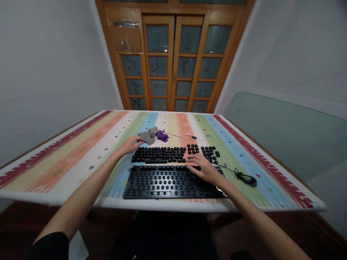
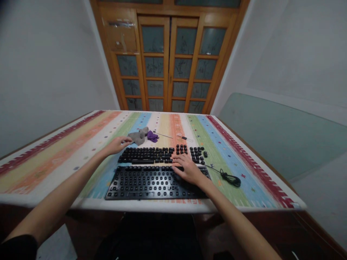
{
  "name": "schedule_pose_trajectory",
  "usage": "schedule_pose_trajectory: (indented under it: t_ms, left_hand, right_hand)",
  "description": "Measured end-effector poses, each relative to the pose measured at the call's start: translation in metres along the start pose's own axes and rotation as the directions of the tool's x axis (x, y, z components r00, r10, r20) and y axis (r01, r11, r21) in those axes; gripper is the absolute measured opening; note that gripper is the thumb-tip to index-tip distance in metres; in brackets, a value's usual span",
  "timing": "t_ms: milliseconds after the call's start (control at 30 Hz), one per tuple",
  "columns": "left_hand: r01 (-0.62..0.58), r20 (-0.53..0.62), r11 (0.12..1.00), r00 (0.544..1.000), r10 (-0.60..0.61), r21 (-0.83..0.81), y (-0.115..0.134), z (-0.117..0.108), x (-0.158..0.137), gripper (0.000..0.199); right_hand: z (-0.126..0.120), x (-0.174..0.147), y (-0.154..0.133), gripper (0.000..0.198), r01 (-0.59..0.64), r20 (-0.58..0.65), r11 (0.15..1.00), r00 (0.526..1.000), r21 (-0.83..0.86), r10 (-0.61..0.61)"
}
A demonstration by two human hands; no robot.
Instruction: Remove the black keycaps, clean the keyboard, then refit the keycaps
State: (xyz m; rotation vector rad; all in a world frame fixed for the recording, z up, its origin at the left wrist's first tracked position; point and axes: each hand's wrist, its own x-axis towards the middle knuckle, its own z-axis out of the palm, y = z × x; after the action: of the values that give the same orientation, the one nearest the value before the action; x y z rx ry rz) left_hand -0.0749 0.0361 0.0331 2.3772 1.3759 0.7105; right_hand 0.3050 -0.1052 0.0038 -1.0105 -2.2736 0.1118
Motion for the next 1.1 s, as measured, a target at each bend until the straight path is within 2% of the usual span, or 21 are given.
schedule_pose_trajectory:
  t_ms: [200,367,567,700,833,967,1100]
  left_hand:
    - [0.084,0.079,0.996,0.994,-0.082,-0.024,-0.032,0.003,-0.003,0.03]
    - [0.08,0.096,0.996,0.993,-0.075,-0.046,-0.039,0.005,-0.003,0.03]
    - [0.103,0.061,0.991,0.993,-0.098,-0.081,-0.041,0.007,-0.005,0.033]
    - [0.12,-0.027,0.983,0.992,-0.125,-0.142,-0.035,0.002,-0.016,0.039]
    - [0.085,-0.115,0.961,0.986,-0.118,-0.264,-0.022,-0.011,-0.039,0.049]
    - [0.083,-0.081,0.942,0.99,-0.115,-0.324,-0.005,-0.02,-0.072,0.046]
    - [0.087,-0.038,0.926,0.993,-0.108,-0.368,0.012,-0.018,-0.106,0.036]
  right_hand:
    - [0.009,0.017,-0.002,0.017,0.035,0.008,0.999,0.999,-0.01,-0.035]
    - [0.011,0.024,-0.008,0.016,0.033,0.028,0.999,0.999,-0.031,-0.032]
    - [0.016,0.032,-0.013,0.015,0.049,0.03,0.999,0.998,0.012,-0.049]
    - [0.023,0.04,-0.018,0.015,0.069,0.038,0.996,0.997,0.052,-0.071]
    - [0.03,0.05,-0.027,0.016,0.107,0.065,0.991,0.992,0.078,-0.112]
    - [0.041,0.071,-0.033,0.014,0.157,0.068,0.984,0.984,0.081,-0.162]
    - [0.06,0.108,-0.031,0.013,0.16,0.06,0.984,0.984,0.083,-0.165]
